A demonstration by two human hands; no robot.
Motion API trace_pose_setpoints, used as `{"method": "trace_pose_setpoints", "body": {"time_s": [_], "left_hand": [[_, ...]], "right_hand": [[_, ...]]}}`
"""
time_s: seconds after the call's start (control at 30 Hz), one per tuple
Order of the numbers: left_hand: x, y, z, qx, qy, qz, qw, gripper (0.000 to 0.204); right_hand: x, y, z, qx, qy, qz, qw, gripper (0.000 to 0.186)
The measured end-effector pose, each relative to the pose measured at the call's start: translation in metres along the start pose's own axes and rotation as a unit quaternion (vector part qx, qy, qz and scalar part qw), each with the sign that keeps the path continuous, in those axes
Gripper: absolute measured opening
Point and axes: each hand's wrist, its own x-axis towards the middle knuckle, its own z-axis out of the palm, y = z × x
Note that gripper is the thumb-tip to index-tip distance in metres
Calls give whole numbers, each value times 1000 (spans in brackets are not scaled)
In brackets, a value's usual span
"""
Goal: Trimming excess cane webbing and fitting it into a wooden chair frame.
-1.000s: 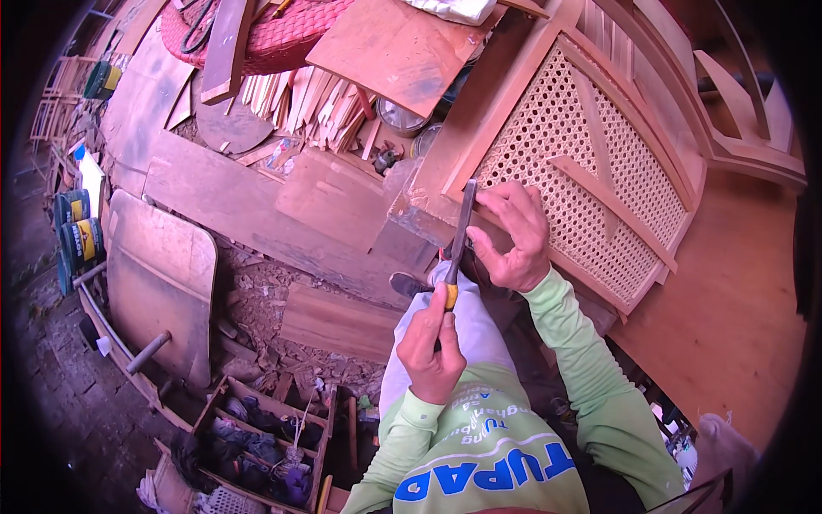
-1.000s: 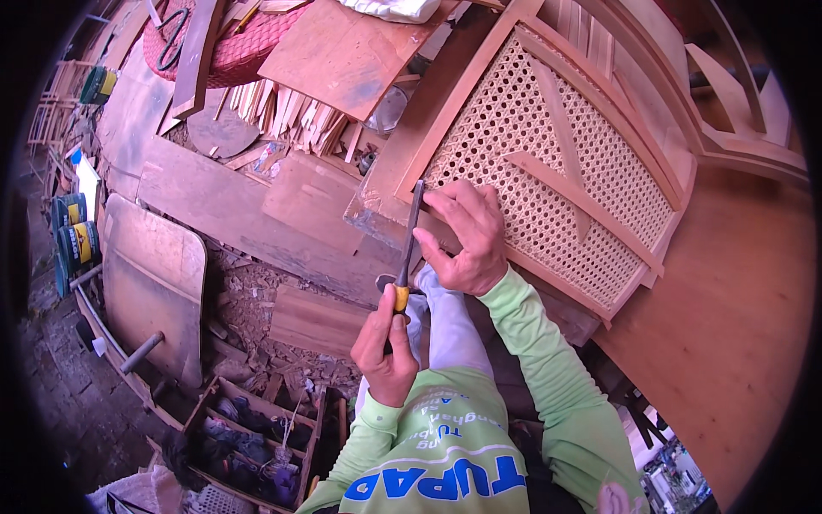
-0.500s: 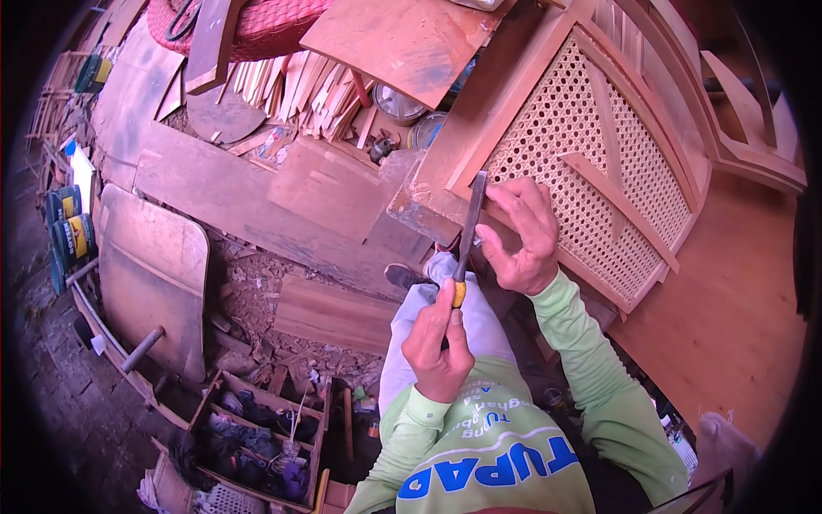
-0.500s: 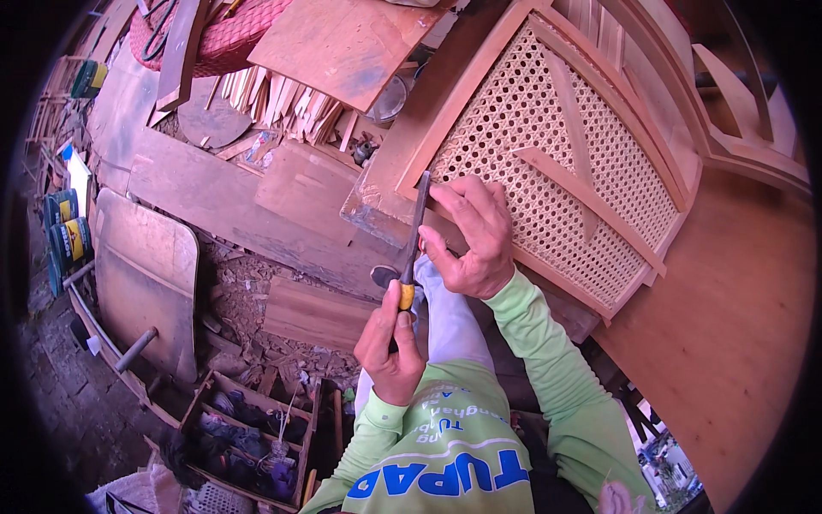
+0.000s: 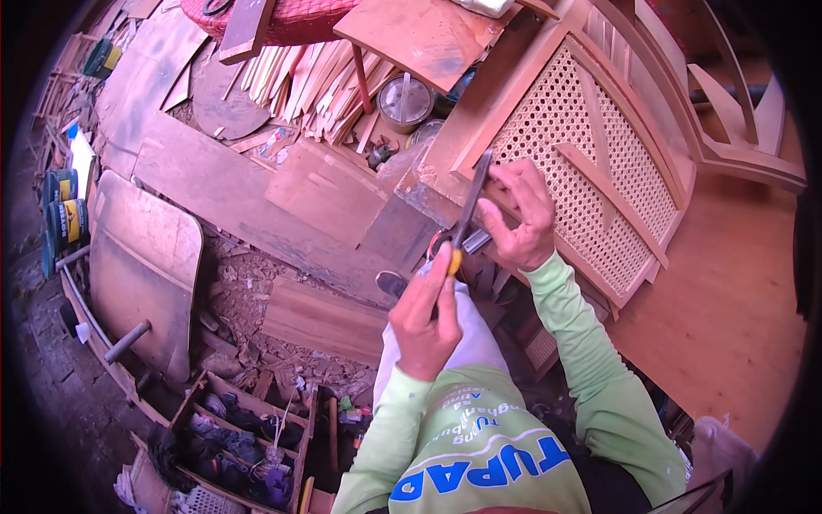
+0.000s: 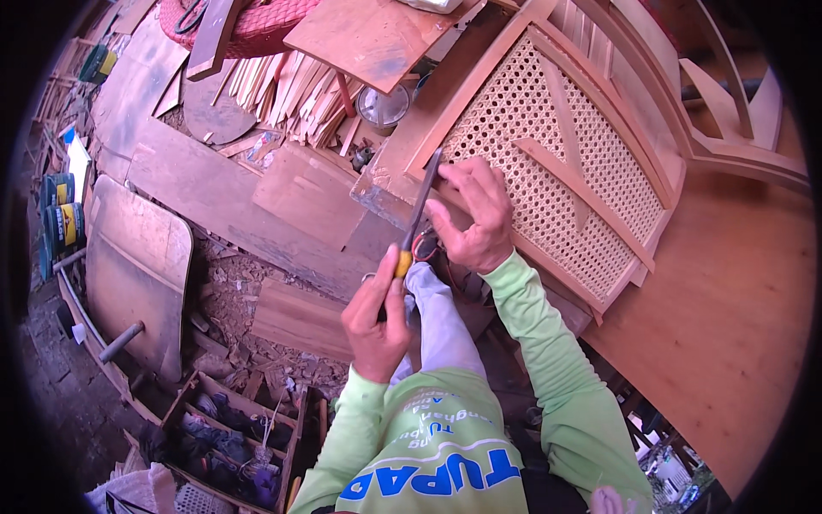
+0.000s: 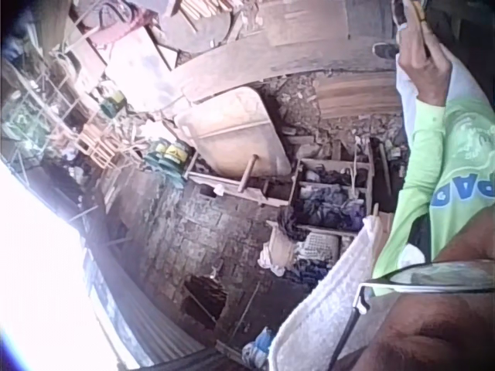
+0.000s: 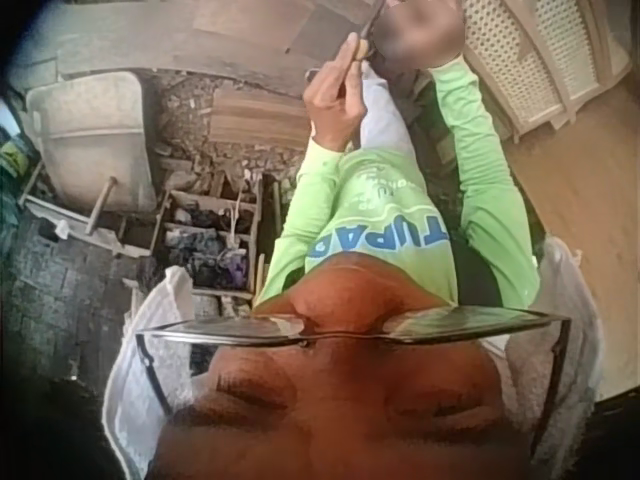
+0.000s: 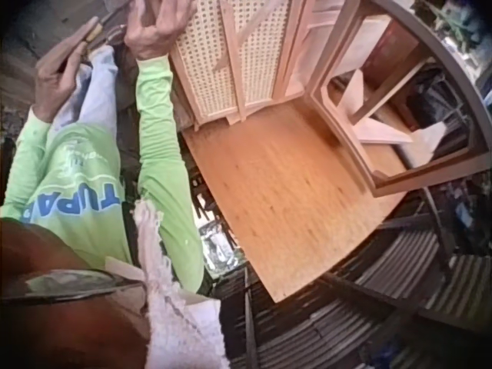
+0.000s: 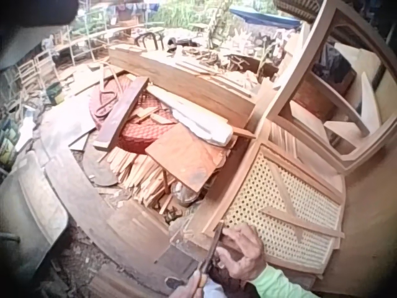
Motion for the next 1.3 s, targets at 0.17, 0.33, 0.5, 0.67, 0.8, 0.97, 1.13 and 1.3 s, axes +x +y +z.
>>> {"method": "trace_pose_setpoints", "body": {"time_s": [0.17,0.33,0.5,0.67,0.8,0.97,1.13,1.3], "left_hand": [[1,1,7,1,17,37,999,51],[6,11,8,11,-9,-4,1000,45],[-12,13,4,11,-4,-29,1000,46],[-2,12,21,5,20,-16,1000,48],[-17,19,4,19,8,-52,998,44],[-4,22,25,11,9,-62,998,45],[-20,18,30,32,53,-18,998,48],[-8,19,50,11,77,-13,997,51]], "right_hand": [[1,1,0,32,26,7,999,19],[7,4,-1,28,38,-26,999,15],[3,2,-2,42,27,-12,999,16],[5,1,-3,30,23,-26,999,17],[-2,2,-3,44,12,-17,999,17],[9,4,-4,47,17,-37,998,17],[1,0,-6,61,-5,-28,998,17],[6,7,-7,68,3,-34,997,14]]}}
